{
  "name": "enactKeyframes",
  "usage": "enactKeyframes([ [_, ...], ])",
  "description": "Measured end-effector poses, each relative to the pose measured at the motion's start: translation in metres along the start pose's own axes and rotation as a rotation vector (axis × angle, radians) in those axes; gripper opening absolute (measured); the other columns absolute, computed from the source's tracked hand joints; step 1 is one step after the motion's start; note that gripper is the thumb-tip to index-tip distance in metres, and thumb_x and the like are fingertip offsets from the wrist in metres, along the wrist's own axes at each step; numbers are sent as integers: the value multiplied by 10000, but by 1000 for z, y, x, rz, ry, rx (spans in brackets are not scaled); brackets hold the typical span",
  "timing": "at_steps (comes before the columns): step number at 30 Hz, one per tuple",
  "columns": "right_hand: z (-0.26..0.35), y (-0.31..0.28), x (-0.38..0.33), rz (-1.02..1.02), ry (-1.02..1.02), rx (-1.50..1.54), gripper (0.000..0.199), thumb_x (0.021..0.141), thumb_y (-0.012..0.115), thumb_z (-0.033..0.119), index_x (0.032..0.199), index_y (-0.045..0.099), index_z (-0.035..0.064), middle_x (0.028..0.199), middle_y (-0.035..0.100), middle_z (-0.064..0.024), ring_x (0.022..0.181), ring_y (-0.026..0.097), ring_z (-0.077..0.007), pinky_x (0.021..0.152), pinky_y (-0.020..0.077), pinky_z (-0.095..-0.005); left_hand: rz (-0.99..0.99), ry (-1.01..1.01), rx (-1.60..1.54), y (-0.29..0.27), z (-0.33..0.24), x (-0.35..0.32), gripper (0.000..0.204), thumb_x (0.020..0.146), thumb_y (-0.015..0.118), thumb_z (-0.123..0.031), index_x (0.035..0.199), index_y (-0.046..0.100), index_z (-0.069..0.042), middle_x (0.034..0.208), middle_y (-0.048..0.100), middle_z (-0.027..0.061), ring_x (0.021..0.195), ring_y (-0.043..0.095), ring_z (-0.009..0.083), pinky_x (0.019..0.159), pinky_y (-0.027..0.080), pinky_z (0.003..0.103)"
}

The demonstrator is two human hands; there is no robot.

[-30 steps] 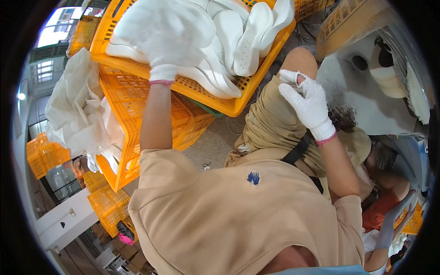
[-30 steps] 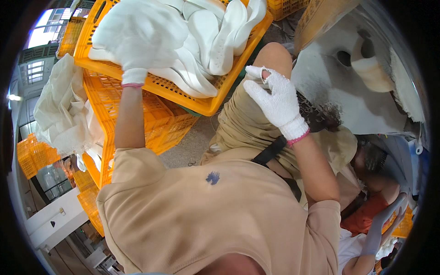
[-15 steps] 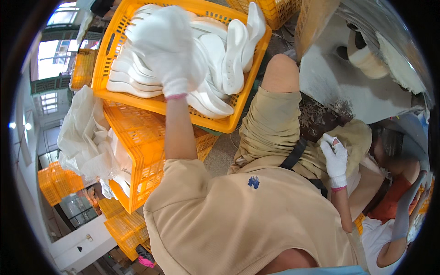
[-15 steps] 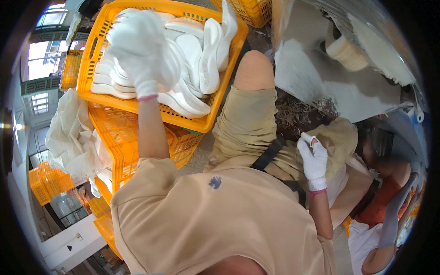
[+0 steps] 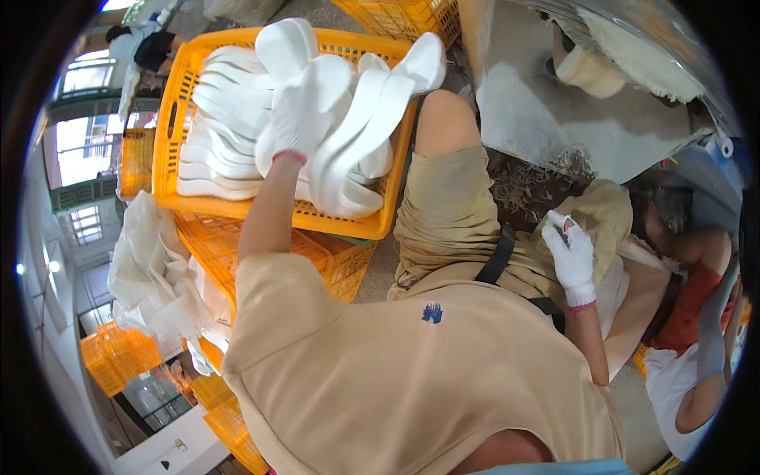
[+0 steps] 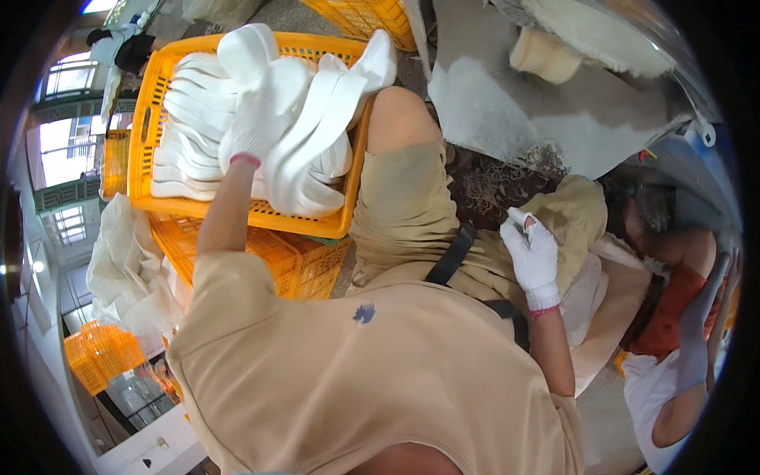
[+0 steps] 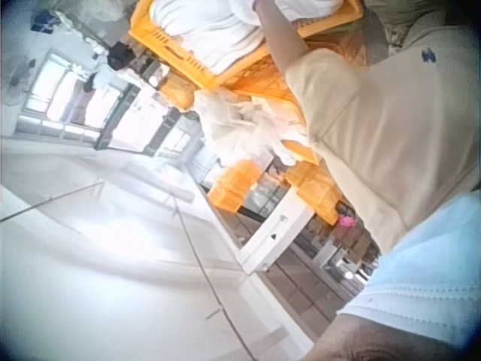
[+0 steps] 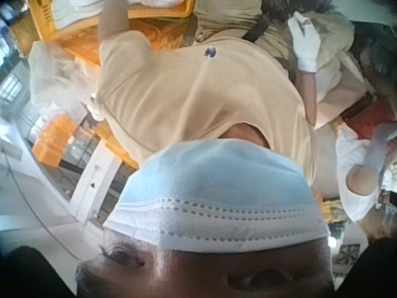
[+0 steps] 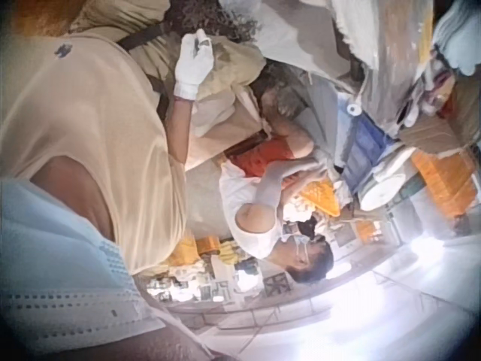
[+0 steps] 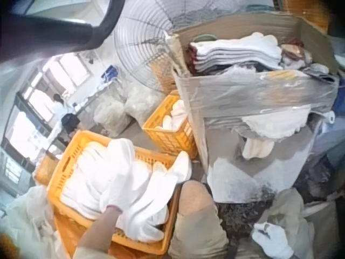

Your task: The person repeatedly rubs white shoe parts against a rotating buffing wheel and then places them into an orange basket. The task is performed one at a time with both hands, and the person remains seated on the floor throughout.

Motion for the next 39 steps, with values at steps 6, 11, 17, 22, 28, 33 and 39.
enactKeyframes([
  [6, 45, 9, -10, 26, 49, -23, 298, 968, 717, 200, 1206, 726, 22, 1072, 756, -140, 979, 721, -266, 897, 545, -357, -591, -268, -780, -100, 8, -84, 682, 921, 697, -275, 1461, 428, 44, 1332, 618, 196, 1216, 634, 291, 1024, 515, 447],
  [11, 60, 49, -17, 363, 476, 1144, 391, 997, 650, 140, 1347, 630, -33, 1159, 709, -105, 986, 712, -207, 873, 590, -348, -408, -187, -1465, -15, -123, -139, 576, 959, 646, -208, 1467, 462, -6, 1409, 588, 143, 1321, 553, 271, 1133, 444, 427],
  [17, 24, -98, -42, -507, 460, 516, 317, 1010, 607, 78, 1292, 650, -62, 1219, 713, -112, 1094, 683, -193, 943, 574, -359, 937, -322, -2855, 131, -357, -126, 395, 1012, 604, -203, 1368, 566, -36, 1364, 639, 138, 1297, 587, 298, 1147, 461, 471],
  [22, 73, -127, -66, -577, 98, -58, 521, 983, 652, 190, 1431, 511, -35, 1297, 631, -209, 1166, 629, -316, 1033, 471, -399, 1126, -410, -2457, 149, -482, -98, 401, 994, 690, -151, 1323, 586, 53, 1247, 686, 151, 1150, 660, 276, 1033, 525, 416],
  [28, 95, -152, -45, -730, 59, 35, 576, 998, 630, 207, 1487, 425, -19, 1314, 614, -246, 1148, 670, -337, 959, 526, -412, 866, -197, -2429, 97, -512, -64, 399, 1001, 679, -141, 1330, 576, 60, 1253, 673, 139, 1128, 670, 269, 1006, 542, 416],
  [33, 77, -177, 28, -595, 59, -151, 544, 1001, 605, 199, 1467, 427, -18, 1017, 676, -276, 874, 733, -411, 739, 577, -445, 1003, -214, -2508, 102, -532, -21, 371, 1054, 586, -181, 1351, 570, 41, 1284, 663, 144, 1148, 663, 274, 1008, 542, 407],
  [39, 62, -173, 72, -596, -78, -214, 593, 989, 581, 187, 1521, 375, 26, 1086, 643, -279, 891, 687, -477, 747, 565, -491, 922, -14, -2447, 147, -550, 26, 425, 1115, 482, -288, 1397, 547, 23, 1341, 646, 137, 1230, 619, 274, 1070, 498, 393],
])
Point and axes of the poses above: each hand's wrist, its own x-axis towards the middle knuckle, its own y-axis out of the palm, z = x × y, the point moved 9 cm from there along x, towards the middle knuckle
